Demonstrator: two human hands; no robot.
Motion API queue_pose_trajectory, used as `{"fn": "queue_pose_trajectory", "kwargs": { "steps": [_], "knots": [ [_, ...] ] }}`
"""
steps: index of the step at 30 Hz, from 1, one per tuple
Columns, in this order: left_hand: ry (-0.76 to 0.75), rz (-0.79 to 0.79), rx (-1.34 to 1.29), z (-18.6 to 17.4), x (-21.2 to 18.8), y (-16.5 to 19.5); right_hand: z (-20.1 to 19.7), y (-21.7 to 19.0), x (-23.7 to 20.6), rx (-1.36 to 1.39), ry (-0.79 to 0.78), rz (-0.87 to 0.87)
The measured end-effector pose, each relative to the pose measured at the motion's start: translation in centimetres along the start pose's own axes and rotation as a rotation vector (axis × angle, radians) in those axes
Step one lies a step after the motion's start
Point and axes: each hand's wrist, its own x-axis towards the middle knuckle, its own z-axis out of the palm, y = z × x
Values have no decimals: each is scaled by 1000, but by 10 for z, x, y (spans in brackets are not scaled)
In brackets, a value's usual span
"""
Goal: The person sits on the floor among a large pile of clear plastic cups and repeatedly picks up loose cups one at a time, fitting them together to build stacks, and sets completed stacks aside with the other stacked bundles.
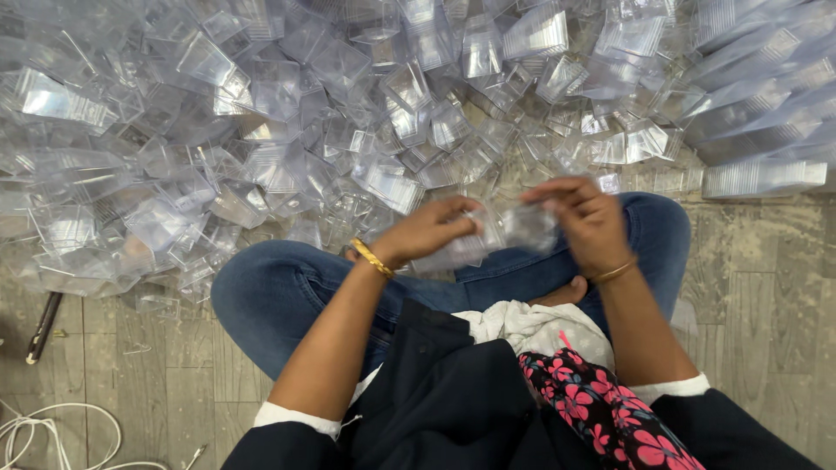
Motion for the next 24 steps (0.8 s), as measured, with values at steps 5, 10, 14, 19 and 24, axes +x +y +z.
{"fn": "queue_pose_trajectory", "kwargs": {
  "steps": [5,10,14,19,24],
  "knots": [
    [-105,-16,-240,18,-2,0,55,11,2,233,-134,5],
    [96,-50,-350,-7,-10,12,31,25,45,-265,416,197],
    [409,44,-438,-23,-12,19,-6,52,54,-805,148,37],
    [468,-16,-377,-26,-11,16,-11,87,32,-1248,-252,-318],
    [386,-118,38,-16,-8,3,-24,76,40,-460,201,133]
  ]
}}
